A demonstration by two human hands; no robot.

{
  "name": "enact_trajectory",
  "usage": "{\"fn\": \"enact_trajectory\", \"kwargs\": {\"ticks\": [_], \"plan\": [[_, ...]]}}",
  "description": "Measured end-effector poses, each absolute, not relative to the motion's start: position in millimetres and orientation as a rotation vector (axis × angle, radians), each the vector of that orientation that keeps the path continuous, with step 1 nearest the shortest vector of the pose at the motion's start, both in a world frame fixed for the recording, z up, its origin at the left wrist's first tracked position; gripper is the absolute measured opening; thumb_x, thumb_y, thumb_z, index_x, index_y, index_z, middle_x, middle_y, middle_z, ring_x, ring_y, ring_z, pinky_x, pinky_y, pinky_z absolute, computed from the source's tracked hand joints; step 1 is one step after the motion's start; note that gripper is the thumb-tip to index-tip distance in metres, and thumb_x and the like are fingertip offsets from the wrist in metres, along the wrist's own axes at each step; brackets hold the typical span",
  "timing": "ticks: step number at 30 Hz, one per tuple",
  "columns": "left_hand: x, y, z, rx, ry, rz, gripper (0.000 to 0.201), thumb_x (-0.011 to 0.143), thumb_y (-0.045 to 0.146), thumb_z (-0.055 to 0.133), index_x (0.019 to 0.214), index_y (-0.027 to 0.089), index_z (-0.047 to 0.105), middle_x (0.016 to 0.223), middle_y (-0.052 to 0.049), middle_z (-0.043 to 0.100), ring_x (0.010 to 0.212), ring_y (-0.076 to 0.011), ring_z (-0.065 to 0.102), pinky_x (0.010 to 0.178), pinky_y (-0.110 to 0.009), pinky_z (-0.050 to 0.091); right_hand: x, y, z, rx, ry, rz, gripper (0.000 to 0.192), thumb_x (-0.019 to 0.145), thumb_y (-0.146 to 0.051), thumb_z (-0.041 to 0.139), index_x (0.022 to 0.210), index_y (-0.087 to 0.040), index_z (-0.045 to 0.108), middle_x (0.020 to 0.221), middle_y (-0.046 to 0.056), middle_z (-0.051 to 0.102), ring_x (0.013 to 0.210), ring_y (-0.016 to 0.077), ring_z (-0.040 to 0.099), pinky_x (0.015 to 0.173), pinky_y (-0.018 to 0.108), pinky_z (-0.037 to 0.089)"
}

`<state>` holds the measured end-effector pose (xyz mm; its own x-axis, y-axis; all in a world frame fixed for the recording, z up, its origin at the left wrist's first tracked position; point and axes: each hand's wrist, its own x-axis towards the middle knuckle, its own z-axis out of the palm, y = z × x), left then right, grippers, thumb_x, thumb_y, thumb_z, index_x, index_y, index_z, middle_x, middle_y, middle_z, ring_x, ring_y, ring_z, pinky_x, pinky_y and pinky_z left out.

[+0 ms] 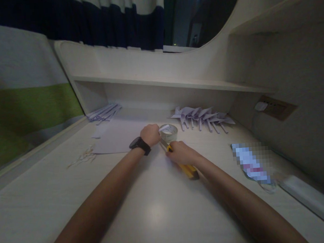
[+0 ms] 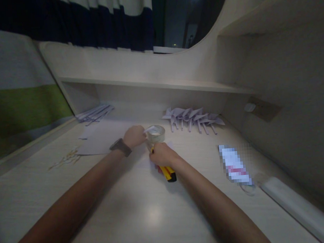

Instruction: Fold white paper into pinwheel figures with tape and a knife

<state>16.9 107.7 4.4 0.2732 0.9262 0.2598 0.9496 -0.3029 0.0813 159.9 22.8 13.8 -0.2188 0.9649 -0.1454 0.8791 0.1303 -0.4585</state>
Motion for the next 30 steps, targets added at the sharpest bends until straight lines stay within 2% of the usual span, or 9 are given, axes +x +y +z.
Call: {"fn": "enact_trajectory", "kwargs": {"ticks": [5, 9, 13, 16, 18, 22, 24, 27, 30], "plan": [[6.5, 118.7, 5.2, -2.479, -1.814, -0.37, 0.028, 0.08, 0.029, 0.049, 0.09, 0.013, 0.069, 0.087, -0.015, 0.069, 0.081, -0.0229, 0.065, 0.064, -0.027, 0.045, 194.3, 21.8, 35.0, -1.863, -2.214, 0.838, 0.023, 0.08, -0.034, 0.057, 0.085, -0.012, 0.059, 0.057, 0.005, 0.064, 0.042, 0.0131, 0.057, 0.046, 0.022, 0.043], [2.1, 119.0, 6.3, -2.499, -1.796, -0.363, 0.027, 0.082, 0.029, 0.049, 0.091, 0.015, 0.069, 0.087, -0.013, 0.07, 0.078, -0.0207, 0.065, 0.064, -0.026, 0.044, 223.3, 28.6, 39.5, -1.831, -2.137, 0.941, 0.04, 0.08, -0.052, 0.054, 0.084, -0.012, 0.059, 0.067, 0.006, 0.065, 0.044, 0.0139, 0.058, 0.042, 0.022, 0.04], [1.1, 114.8, 6.3, -2.495, -1.736, -0.366, 0.027, 0.084, 0.029, 0.047, 0.095, 0.016, 0.069, 0.094, -0.013, 0.069, 0.086, -0.0226, 0.064, 0.071, -0.028, 0.044, 251.1, 31.4, 42.8, -1.612, -2.359, 1.196, 0.033, 0.074, -0.047, 0.063, 0.072, -0.013, 0.062, 0.063, 0.002, 0.062, 0.056, 0.0143, 0.06, 0.05, 0.021, 0.041], [0.3, 112.4, 6.9, -2.505, -1.678, -0.359, 0.026, 0.086, 0.028, 0.047, 0.093, 0.018, 0.069, 0.094, -0.013, 0.069, 0.092, -0.0237, 0.062, 0.077, -0.03, 0.043, 265.7, 30.1, 44.4, -1.546, -2.191, 1.431, 0.029, 0.073, -0.041, 0.066, 0.079, -0.014, 0.062, 0.069, 0.001, 0.063, 0.064, 0.0157, 0.062, 0.058, 0.023, 0.045], [-0.6, 111.9, 7.5, -2.51, -1.654, -0.349, 0.025, 0.086, 0.028, 0.047, 0.092, 0.018, 0.069, 0.094, -0.012, 0.069, 0.093, -0.0232, 0.062, 0.078, -0.029, 0.042, 265.6, 31.7, 41.4, -1.511, -2.003, 1.381, 0.029, 0.076, -0.04, 0.063, 0.087, -0.013, 0.061, 0.078, 0.003, 0.065, 0.066, 0.0142, 0.061, 0.059, 0.023, 0.046], [-2.1, 112.6, 7.3, -2.505, -1.636, -0.321, 0.025, 0.087, 0.029, 0.047, 0.093, 0.019, 0.069, 0.094, -0.012, 0.069, 0.09, -0.023, 0.063, 0.075, -0.029, 0.042, 239.6, 49.8, 27.0, -1.47, -1.644, 1.172, 0.031, 0.09, -0.04, 0.047, 0.094, -0.011, 0.058, 0.093, 0.011, 0.066, 0.054, 0.0082, 0.054, 0.049, 0.02, 0.042], [-2.8, 113.4, 7.0, -2.498, -1.634, -0.311, 0.025, 0.087, 0.03, 0.047, 0.093, 0.018, 0.069, 0.093, -0.012, 0.069, 0.089, -0.0235, 0.063, 0.073, -0.029, 0.043, 221.4, 64.1, 19.4, -1.554, -1.56, 1.098, 0.034, 0.09, -0.041, 0.048, 0.098, -0.009, 0.056, 0.087, 0.013, 0.067, 0.05, 0.0077, 0.052, 0.048, 0.02, 0.041], [-4.2, 114.3, 7.6, -2.49, -1.632, -0.301, 0.025, 0.086, 0.03, 0.048, 0.093, 0.018, 0.069, 0.092, -0.013, 0.069, 0.087, -0.0243, 0.063, 0.072, -0.03, 0.043, 201.4, 83.1, 10.5, -1.642, -1.615, 1.009, 0.042, 0.088, -0.047, 0.052, 0.104, -0.009, 0.056, 0.076, 0.009, 0.067, 0.045, 0.0073, 0.049, 0.045, 0.019, 0.039], [-5.5, 114.8, 9.4, -2.474, -1.648, -0.296, 0.024, 0.084, 0.029, 0.05, 0.092, 0.017, 0.069, 0.089, -0.014, 0.069, 0.085, -0.0254, 0.064, 0.069, -0.03, 0.044, 194.9, 91.8, 5.4, -1.618, -1.702, 1.002, 0.043, 0.087, -0.048, 0.053, 0.101, -0.009, 0.059, 0.072, 0.008, 0.066, 0.043, 0.0068, 0.048, 0.045, 0.019, 0.039]]}}
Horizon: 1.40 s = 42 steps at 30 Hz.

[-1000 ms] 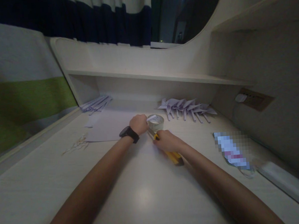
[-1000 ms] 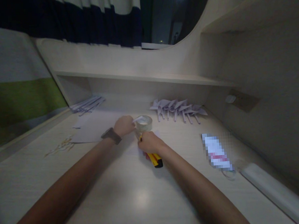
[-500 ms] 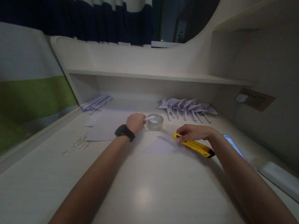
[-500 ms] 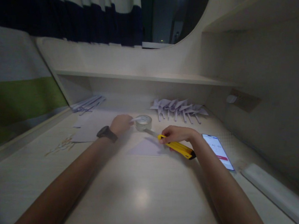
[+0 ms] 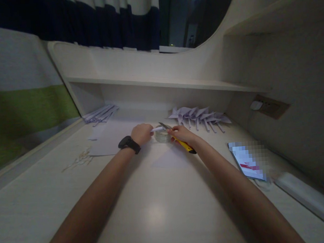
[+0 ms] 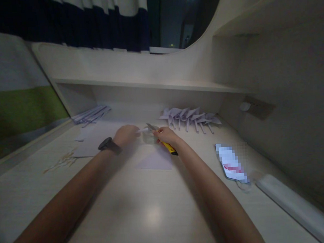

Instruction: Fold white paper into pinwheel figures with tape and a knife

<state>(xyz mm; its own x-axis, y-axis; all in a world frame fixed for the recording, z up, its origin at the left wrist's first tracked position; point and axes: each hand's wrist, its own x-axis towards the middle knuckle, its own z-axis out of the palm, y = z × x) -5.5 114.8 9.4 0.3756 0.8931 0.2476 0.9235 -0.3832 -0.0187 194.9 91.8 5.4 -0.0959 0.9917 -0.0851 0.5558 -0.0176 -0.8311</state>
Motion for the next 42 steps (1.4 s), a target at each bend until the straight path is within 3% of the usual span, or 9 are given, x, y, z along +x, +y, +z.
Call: {"fn": "enact_trajectory", "kwargs": {"ticks": [9, 13, 17, 20, 23, 26, 29, 37, 42], "plan": [[-17.8, 118.8, 16.0, -2.306, -1.783, -0.331, 0.026, 0.083, 0.023, 0.047, 0.093, 0.014, 0.069, 0.091, -0.019, 0.068, 0.088, -0.0304, 0.064, 0.07, -0.035, 0.045, 192.3, 80.7, 11.8, -1.564, -1.725, 1.093, 0.034, 0.087, -0.042, 0.054, 0.095, -0.011, 0.062, 0.07, 0.005, 0.063, 0.041, 0.0048, 0.045, 0.04, 0.016, 0.036], [-29.1, 123.1, 27.5, -2.338, -1.871, -0.468, 0.028, 0.082, 0.031, 0.049, 0.093, 0.016, 0.07, 0.089, -0.016, 0.069, 0.084, -0.0279, 0.064, 0.066, -0.032, 0.045, 194.4, 77.3, 10.6, -1.523, -1.658, 1.078, 0.031, 0.089, -0.04, 0.051, 0.097, -0.011, 0.061, 0.075, 0.005, 0.064, 0.043, 0.0054, 0.047, 0.042, 0.017, 0.039], [-30.8, 125.5, 41.9, -2.395, -1.93, -0.733, 0.032, 0.081, 0.038, 0.051, 0.085, 0.014, 0.071, 0.079, -0.013, 0.069, 0.077, -0.0254, 0.064, 0.063, -0.03, 0.043, 216.7, 70.0, 3.5, -1.732, -1.581, 0.772, 0.039, 0.084, -0.042, 0.056, 0.107, -0.011, 0.054, 0.077, 0.006, 0.065, 0.051, 0.0106, 0.056, 0.048, 0.02, 0.041], [-24.6, 119.2, 50.7, -2.534, -1.936, -1.086, 0.028, 0.076, 0.037, 0.059, 0.081, 0.012, 0.072, 0.077, -0.01, 0.069, 0.075, -0.0218, 0.063, 0.063, -0.028, 0.042, 238.2, 53.6, -1.5, -1.953, -1.698, 0.429, 0.038, 0.084, -0.043, 0.054, 0.102, -0.01, 0.056, 0.073, 0.008, 0.066, 0.059, 0.0164, 0.061, 0.053, 0.023, 0.04], [-15.1, 98.3, 57.6, -2.789, -1.884, -1.421, 0.027, 0.073, 0.035, 0.063, 0.085, 0.012, 0.071, 0.077, -0.007, 0.069, 0.07, -0.0159, 0.059, 0.061, -0.024, 0.042, 251.0, 32.0, -7.2, -2.083, -1.783, 0.102, 0.031, 0.085, -0.036, 0.052, 0.097, -0.008, 0.057, 0.088, 0.016, 0.066, 0.079, 0.0229, 0.062, 0.062, 0.026, 0.04], [-7.0, 65.4, 61.0, -3.022, -1.948, -1.407, 0.033, 0.076, 0.04, 0.062, 0.092, 0.013, 0.071, 0.072, -0.006, 0.067, 0.054, -0.011, 0.049, 0.048, -0.023, 0.035, 254.4, 16.1, -14.2, -2.156, -1.785, -0.019, 0.031, 0.087, -0.034, 0.049, 0.099, -0.006, 0.058, 0.101, 0.02, 0.062, 0.091, 0.0247, 0.06, 0.071, 0.028, 0.04], [-2.5, 32.7, 58.1, -3.187, -1.858, -1.474, 0.034, 0.075, 0.039, 0.063, 0.098, 0.015, 0.07, 0.081, -0.007, 0.069, 0.052, -0.0087, 0.045, 0.045, -0.021, 0.031, 254.7, 10.0, -20.2, -2.224, -1.741, -0.058, 0.034, 0.088, -0.035, 0.049, 0.101, -0.006, 0.06, 0.105, 0.02, 0.06, 0.093, 0.0234, 0.06, 0.075, 0.027, 0.04], [7.8, 2.2, 30.3, -3.202, -1.711, -1.434, 0.021, 0.069, 0.029, 0.068, 0.084, 0.014, 0.073, 0.079, -0.006, 0.071, 0.067, -0.0147, 0.058, 0.06, -0.025, 0.041, 261.2, 10.5, -29.9, -2.262, -1.726, -0.097, 0.033, 0.086, -0.036, 0.053, 0.101, -0.008, 0.062, 0.099, 0.018, 0.063, 0.092, 0.0232, 0.059, 0.078, 0.029, 0.04], [12.6, 1.0, 22.5, -3.192, -1.833, -1.345, 0.021, 0.072, 0.026, 0.066, 0.088, 0.015, 0.072, 0.083, -0.006, 0.072, 0.07, -0.0167, 0.062, 0.061, -0.026, 0.044, 260.3, 7.2, -27.6, -2.265, -1.638, -0.121, 0.033, 0.082, -0.034, 0.058, 0.101, -0.008, 0.063, 0.103, 0.02, 0.06, 0.095, 0.0265, 0.058, 0.08, 0.032, 0.041]]}}
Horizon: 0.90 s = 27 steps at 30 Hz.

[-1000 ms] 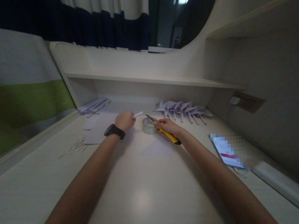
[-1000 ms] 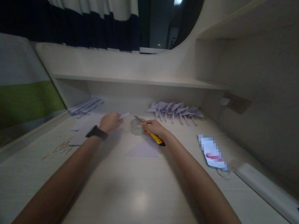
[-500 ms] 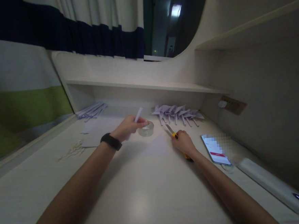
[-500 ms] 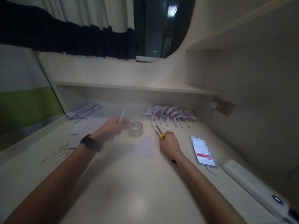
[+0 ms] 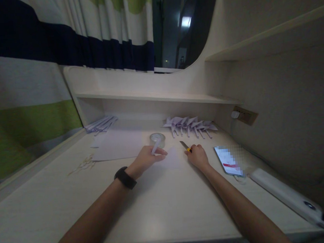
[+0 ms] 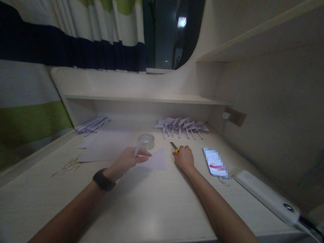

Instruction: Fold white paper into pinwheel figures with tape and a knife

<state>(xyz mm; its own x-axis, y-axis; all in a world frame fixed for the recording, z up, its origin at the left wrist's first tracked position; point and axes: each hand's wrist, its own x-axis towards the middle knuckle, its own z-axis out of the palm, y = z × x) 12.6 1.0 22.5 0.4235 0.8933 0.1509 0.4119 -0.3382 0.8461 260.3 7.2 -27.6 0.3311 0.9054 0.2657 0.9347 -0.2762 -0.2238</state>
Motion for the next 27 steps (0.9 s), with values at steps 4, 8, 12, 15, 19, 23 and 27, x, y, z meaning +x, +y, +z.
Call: {"fn": "enact_trajectory", "kwargs": {"ticks": [4, 8, 12, 15, 19, 23, 27], "plan": [[11.9, 2.1, 20.1, 1.964, 1.147, 0.809, 0.017, 0.071, 0.025, 0.066, 0.083, 0.015, 0.073, 0.083, -0.007, 0.073, 0.073, -0.0184, 0.064, 0.064, -0.027, 0.045, 237.7, -4.0, -10.8, -1.875, -1.683, -0.073, 0.026, 0.082, -0.026, 0.058, 0.103, -0.012, 0.065, 0.107, 0.015, 0.062, 0.102, 0.0239, 0.055, 0.088, 0.032, 0.04], [11.4, 4.9, 14.6, 2.071, 1.17, 0.79, 0.018, 0.071, 0.027, 0.066, 0.083, 0.016, 0.074, 0.079, -0.006, 0.073, 0.071, -0.0189, 0.065, 0.065, -0.027, 0.045, 202.3, -18.0, 0.5, -1.351, -1.708, 0.557, 0.027, 0.084, -0.036, 0.055, 0.091, -0.013, 0.067, 0.088, 0.008, 0.069, 0.081, 0.0171, 0.062, 0.072, 0.026, 0.047], [11.6, 7.1, 7.9, 2.147, 1.081, 0.814, 0.022, 0.073, 0.027, 0.063, 0.088, 0.017, 0.074, 0.081, -0.005, 0.073, 0.074, -0.0192, 0.065, 0.069, -0.027, 0.045, 185.0, -21.7, -8.9, -1.24, -1.522, 0.752, 0.026, 0.07, -0.039, 0.069, 0.076, -0.014, 0.068, 0.073, 0.006, 0.069, 0.066, 0.0165, 0.061, 0.062, 0.027, 0.046], [12.3, 8.2, 3.6, 2.185, 1.034, 0.8, 0.022, 0.073, 0.027, 0.063, 0.089, 0.016, 0.074, 0.082, -0.006, 0.073, 0.074, -0.0194, 0.065, 0.068, -0.027, 0.045, 186.0, -18.2, -20.2, -1.155, -1.457, 0.809, 0.024, 0.064, -0.038, 0.073, 0.07, -0.015, 0.068, 0.068, 0.005, 0.068, 0.062, 0.016, 0.06, 0.06, 0.027, 0.045], [13.7, 8.3, 0.6, 2.188, 1.021, 0.785, 0.021, 0.072, 0.025, 0.064, 0.087, 0.015, 0.075, 0.084, -0.006, 0.074, 0.075, -0.0199, 0.066, 0.069, -0.027, 0.044, 188.3, -16.0, -26.3, -1.143, -1.448, 0.784, 0.02, 0.064, -0.036, 0.073, 0.066, -0.017, 0.067, 0.063, 0.003, 0.067, 0.058, 0.0161, 0.059, 0.058, 0.027, 0.044], [14.7, 7.9, -0.5, 2.143, 1.02, 0.793, 0.02, 0.072, 0.026, 0.063, 0.085, 0.015, 0.075, 0.082, -0.006, 0.074, 0.075, -0.02, 0.066, 0.069, -0.027, 0.045, 185.2, -19.7, -24.1, -1.216, -1.486, 0.684, 0.013, 0.068, -0.03, 0.07, 0.066, -0.018, 0.066, 0.065, 0.003, 0.067, 0.06, 0.0164, 0.059, 0.058, 0.027, 0.044], [14.8, 8.6, -0.8, 2.11, 1.047, 0.782, 0.021, 0.071, 0.026, 0.064, 0.084, 0.014, 0.075, 0.08, -0.006, 0.074, 0.073, -0.0206, 0.066, 0.069, -0.028, 0.045, 183.1, -25.7, -22.7, -1.229, -1.625, 0.439, 0.006, 0.074, -0.021, 0.064, 0.068, -0.019, 0.064, 0.069, 0.002, 0.065, 0.064, 0.016, 0.057, 0.06, 0.027, 0.044]]}}
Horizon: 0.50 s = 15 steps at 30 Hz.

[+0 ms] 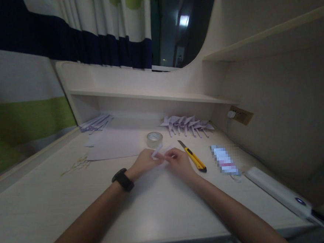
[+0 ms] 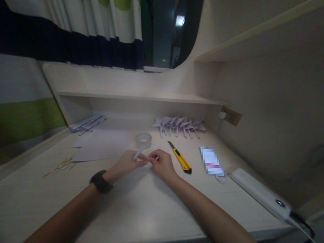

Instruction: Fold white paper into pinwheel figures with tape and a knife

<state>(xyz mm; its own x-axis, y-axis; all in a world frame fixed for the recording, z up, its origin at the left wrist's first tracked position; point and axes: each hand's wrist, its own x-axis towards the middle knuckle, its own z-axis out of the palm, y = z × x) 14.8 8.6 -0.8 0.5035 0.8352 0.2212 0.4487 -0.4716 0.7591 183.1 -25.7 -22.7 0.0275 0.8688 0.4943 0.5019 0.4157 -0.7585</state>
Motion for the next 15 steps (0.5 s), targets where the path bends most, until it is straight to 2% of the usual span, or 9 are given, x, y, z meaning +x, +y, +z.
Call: {"fn": "enact_trajectory", "kwargs": {"ticks": [4, 10, 12, 15], "plan": [[14.2, 8.9, 0.7, 2.048, 1.009, 0.774, 0.023, 0.07, 0.027, 0.065, 0.083, 0.012, 0.075, 0.078, -0.008, 0.073, 0.072, -0.0213, 0.065, 0.068, -0.028, 0.044, 183.7, -30.3, -23.0, -1.148, -1.779, 0.145, 0.008, 0.078, -0.015, 0.059, 0.071, -0.02, 0.061, 0.074, 0.002, 0.06, 0.071, 0.0168, 0.055, 0.064, 0.027, 0.042], [13.1, 3.1, 6.6, 1.927, 0.948, 0.758, 0.025, 0.068, 0.031, 0.069, 0.082, 0.012, 0.076, 0.076, -0.007, 0.072, 0.07, -0.0195, 0.061, 0.067, -0.027, 0.041, 184.0, -31.2, -24.5, -1.099, -1.876, 0.017, 0.009, 0.083, -0.016, 0.051, 0.074, -0.02, 0.053, 0.075, 0.003, 0.055, 0.073, 0.0183, 0.052, 0.065, 0.029, 0.04], [12.1, 0.4, 8.6, 1.846, 0.945, 0.729, 0.028, 0.068, 0.034, 0.068, 0.084, 0.012, 0.075, 0.067, -0.005, 0.068, 0.059, -0.0147, 0.053, 0.057, -0.025, 0.036, 184.6, -31.6, -24.1, -1.077, -1.897, -0.004, 0.01, 0.084, -0.017, 0.049, 0.075, -0.02, 0.052, 0.077, 0.004, 0.054, 0.075, 0.0188, 0.051, 0.067, 0.03, 0.04], [10.1, -1.4, 9.6, 1.722, 0.941, 0.677, 0.033, 0.068, 0.036, 0.068, 0.088, 0.011, 0.075, 0.051, 0.001, 0.053, 0.047, -0.0087, 0.034, 0.046, -0.023, 0.022, 186.2, -32.6, -22.7, -1.024, -1.94, -0.019, 0.01, 0.085, -0.016, 0.046, 0.077, -0.02, 0.051, 0.079, 0.005, 0.055, 0.077, 0.0194, 0.052, 0.069, 0.031, 0.041]]}}
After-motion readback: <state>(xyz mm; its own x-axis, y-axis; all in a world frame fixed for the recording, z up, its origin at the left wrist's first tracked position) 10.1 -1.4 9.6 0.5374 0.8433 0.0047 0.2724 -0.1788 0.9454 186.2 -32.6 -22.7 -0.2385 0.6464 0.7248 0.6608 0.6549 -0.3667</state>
